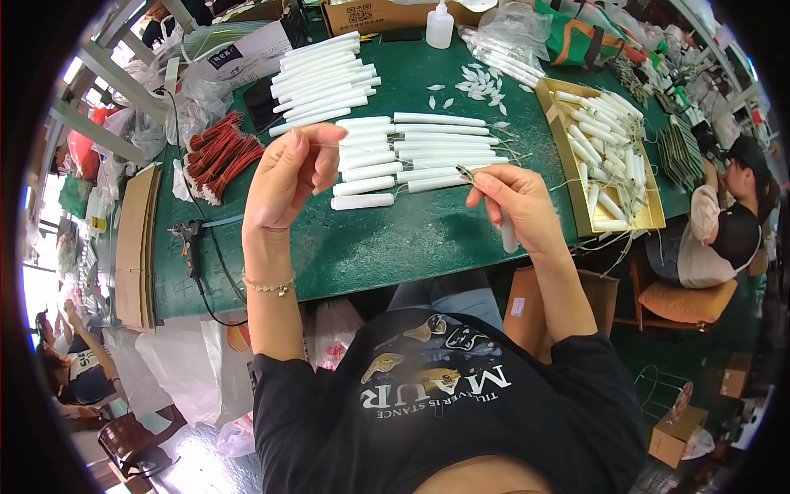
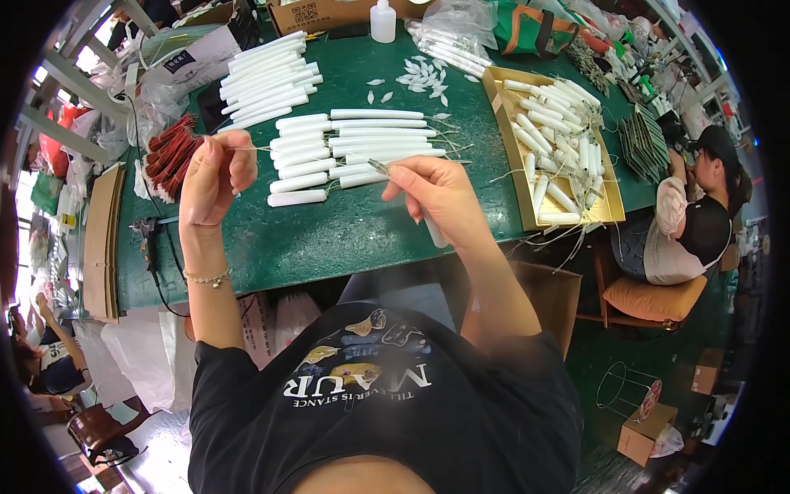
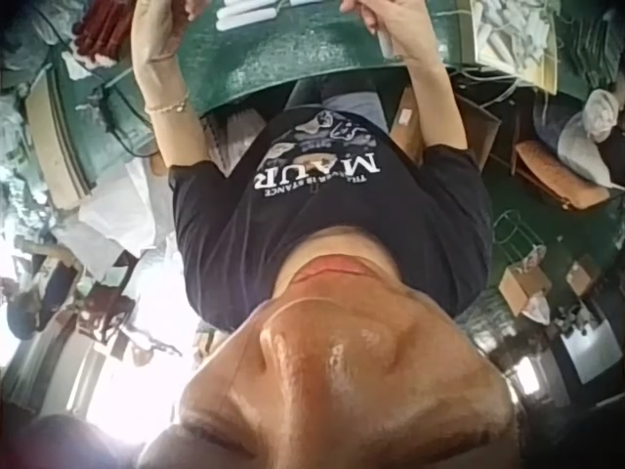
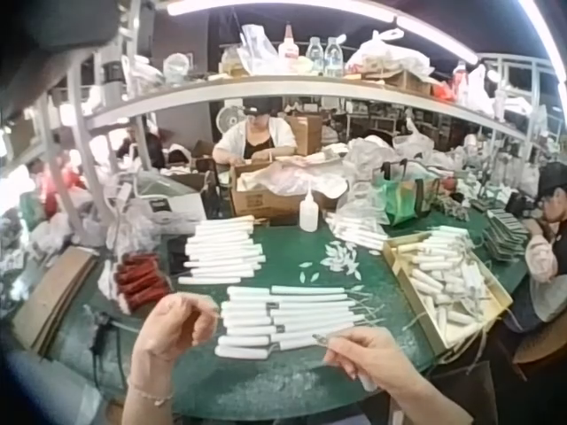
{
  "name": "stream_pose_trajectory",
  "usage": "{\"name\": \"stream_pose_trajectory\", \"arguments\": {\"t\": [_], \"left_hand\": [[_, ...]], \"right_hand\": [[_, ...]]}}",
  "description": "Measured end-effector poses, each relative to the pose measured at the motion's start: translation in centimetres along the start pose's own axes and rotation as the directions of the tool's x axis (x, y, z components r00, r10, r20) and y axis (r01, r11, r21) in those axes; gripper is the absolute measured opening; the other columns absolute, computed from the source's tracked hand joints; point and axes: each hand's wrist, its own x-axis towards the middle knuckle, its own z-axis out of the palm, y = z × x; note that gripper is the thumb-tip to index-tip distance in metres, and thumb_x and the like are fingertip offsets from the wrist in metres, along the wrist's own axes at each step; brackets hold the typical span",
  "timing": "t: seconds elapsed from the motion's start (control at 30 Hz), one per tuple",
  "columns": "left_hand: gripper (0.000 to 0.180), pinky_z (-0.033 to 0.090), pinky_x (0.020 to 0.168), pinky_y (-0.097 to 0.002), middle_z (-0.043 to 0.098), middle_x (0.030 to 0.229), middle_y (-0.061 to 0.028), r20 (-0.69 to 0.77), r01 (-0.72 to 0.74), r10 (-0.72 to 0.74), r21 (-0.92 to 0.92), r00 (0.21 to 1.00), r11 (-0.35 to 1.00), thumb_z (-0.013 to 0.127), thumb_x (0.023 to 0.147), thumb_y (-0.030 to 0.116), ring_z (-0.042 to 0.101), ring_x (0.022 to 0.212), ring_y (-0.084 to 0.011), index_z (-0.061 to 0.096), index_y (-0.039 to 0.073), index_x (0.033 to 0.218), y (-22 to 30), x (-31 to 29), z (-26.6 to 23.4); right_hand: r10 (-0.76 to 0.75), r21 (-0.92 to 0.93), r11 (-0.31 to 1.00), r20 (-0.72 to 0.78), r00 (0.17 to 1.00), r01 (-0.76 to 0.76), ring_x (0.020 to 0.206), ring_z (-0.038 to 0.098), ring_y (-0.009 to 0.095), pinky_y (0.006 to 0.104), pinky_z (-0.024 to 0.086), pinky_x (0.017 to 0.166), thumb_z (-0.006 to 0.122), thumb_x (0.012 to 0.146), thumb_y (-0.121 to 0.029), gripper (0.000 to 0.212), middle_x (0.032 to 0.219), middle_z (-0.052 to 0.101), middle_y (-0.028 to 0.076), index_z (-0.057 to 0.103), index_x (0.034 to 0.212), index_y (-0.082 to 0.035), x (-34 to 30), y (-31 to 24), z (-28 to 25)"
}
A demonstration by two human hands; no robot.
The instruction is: Assembling white plastic tubes with clear wiring on a factory production line.
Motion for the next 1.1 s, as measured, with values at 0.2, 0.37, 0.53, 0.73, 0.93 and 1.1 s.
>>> {"name": "stream_pose_trajectory", "arguments": {"t": [0.2, 0.37, 0.53, 0.73, 0.93, 1.1], "left_hand": [[0.047, 0.036, 0.051, -0.0243, 0.045, 0.069, -0.008, 0.247, -0.083, 0.094, -0.053, 0.964, 0.995, 0.042, 0.088, 0.041, 0.041, 0.056, -0.0137, 0.057, -0.001, 0.074, -0.8, -0.9, -0.3], [0.042, 0.041, 0.058, -0.0236, 0.051, 0.075, -0.011, 0.249, 0.028, -0.033, 0.021, 0.968, 0.999, 0.042, 0.089, 0.036, 0.047, 0.064, -0.0152, 0.058, -0.001, 0.077, -1.1, -1.1, -0.5], [0.037, 0.042, 0.058, -0.0207, 0.054, 0.076, -0.0041, 0.012, 0.183, -0.183, -0.09, 0.983, 0.979, 0.04, 0.092, 0.028, 0.048, 0.065, -0.0105, 0.055, -0.004, 0.1, -2.3, -2.0, 0.1], [0.035, 0.04, 0.052, -0.0172, 0.053, 0.068, -0.0017, -0.276, 0.385, -0.347, 0.095, 0.896, 0.918, 0.043, 0.091, 0.027, 0.046, 0.056, -0.0061, 0.055, -0.005, 0.102, -3.0, -2.2, 1.4], [0.032, 0.041, 0.049, -0.0161, 0.056, 0.067, -0.0023, -0.317, 0.422, -0.372, 0.105, 0.872, 0.9, 0.047, 0.09, 0.025, 0.05, 0.055, -0.0059, 0.057, -0.004, 0.098, -3.4, -2.5, 1.6], [0.026, 0.043, 0.053, -0.018, 0.059, 0.07, -0.004, -0.254, 0.453, -0.41, 0.142, 0.876, 0.88, 0.052, 0.087, 0.022, 0.053, 0.058, -0.0073, 0.061, -0.003, 0.091, -4.0, -3.2, 2.3]], "right_hand": [[0.005, 0.0, 1.0, 0.0, 1.0, -0.005, 0.046, 0.042, 0.002, 0.0153, 0.034, 0.042, 0.052, 0.085, -0.014, 0.016, 0.072, 0.06, 0.006, 0.057, 0.09, 0.001, 0.1, 0.0, 0.1], [-0.116, 0.194, 0.973, -0.071, 0.991, 0.128, 0.048, 0.042, 0.003, 0.0165, 0.034, 0.044, 0.048, 0.088, -0.013, 0.017, 0.075, 0.059, 0.006, 0.056, 0.093, 0.0, 0.1, 0.6, -0.1], [-0.176, 0.361, 0.909, -0.12, 0.977, 0.208, 0.051, 0.042, 0.004, 0.0184, 0.035, 0.046, 0.046, 0.09, -0.015, 0.016, 0.077, 0.055, 0.004, 0.054, 0.096, -0.002, 0.1, 1.0, 0.5], [-0.178, 0.362, 0.905, -0.158, 0.971, 0.224, 0.051, 0.043, 0.005, 0.0188, 0.035, 0.045, 0.044, 0.09, -0.014, 0.016, 0.078, 0.055, 0.004, 0.052, 0.097, -0.002, 0.3, 0.9, 0.5], [-0.196, 0.371, 0.896, -0.163, 0.967, 0.244, 0.054, 0.045, 0.006, 0.0186, 0.036, 0.047, 0.043, 0.09, -0.014, 0.016, 0.079, 0.055, 0.005, 0.051, 0.097, -0.002, 0.3, 0.7, 0.5], [-0.181, 0.257, 0.939, -0.2, 0.963, 0.23, 0.062, 0.052, 0.01, 0.0204, 0.043, 0.052, 0.042, 0.091, -0.016, 0.018, 0.081, 0.056, 0.006, 0.05, 0.098, -0.002, 0.3, 0.0, 0.3]]}}
